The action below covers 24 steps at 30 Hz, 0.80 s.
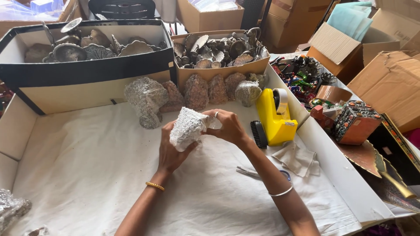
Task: The person wraps a decorative item in bubble wrap and secures it with tape. They then pick up a silver decorative plate and clean it with a brush, wiping the surface and edges.
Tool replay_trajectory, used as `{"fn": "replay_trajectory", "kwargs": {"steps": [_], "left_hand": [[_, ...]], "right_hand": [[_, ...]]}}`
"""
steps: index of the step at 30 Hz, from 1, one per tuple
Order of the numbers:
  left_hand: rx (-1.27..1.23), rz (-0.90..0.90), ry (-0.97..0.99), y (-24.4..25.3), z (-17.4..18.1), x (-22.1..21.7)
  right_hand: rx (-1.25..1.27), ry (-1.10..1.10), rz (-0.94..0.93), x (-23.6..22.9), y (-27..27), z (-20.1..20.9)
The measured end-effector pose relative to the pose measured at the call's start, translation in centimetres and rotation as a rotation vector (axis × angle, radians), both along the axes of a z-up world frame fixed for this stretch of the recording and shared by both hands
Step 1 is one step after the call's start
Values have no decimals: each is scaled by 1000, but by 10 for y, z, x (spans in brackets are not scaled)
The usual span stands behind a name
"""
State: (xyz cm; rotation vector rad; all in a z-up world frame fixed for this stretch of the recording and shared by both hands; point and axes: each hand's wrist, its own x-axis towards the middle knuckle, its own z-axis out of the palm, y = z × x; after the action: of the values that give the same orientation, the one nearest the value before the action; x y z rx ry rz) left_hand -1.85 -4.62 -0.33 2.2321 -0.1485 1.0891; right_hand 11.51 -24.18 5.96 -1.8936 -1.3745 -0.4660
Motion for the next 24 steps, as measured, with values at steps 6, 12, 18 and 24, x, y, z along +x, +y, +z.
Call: {"fn": "replay_trajectory", "kwargs": {"steps": [6,12,18,24], "left_hand": [[-137,187,79,1,-12,-15],[-141,188,67,0,-8,-23],[-142,66,4,3,-4,-25],[-138,97,116,-1,2,-24]], "right_hand": [[-7,-76,-61,-5,1,1],[-22,-46,-191,-4,3,-8],[-39,-61,-220,-5,5,-6],[-20,-93,-232,-4,8,-11]]}}
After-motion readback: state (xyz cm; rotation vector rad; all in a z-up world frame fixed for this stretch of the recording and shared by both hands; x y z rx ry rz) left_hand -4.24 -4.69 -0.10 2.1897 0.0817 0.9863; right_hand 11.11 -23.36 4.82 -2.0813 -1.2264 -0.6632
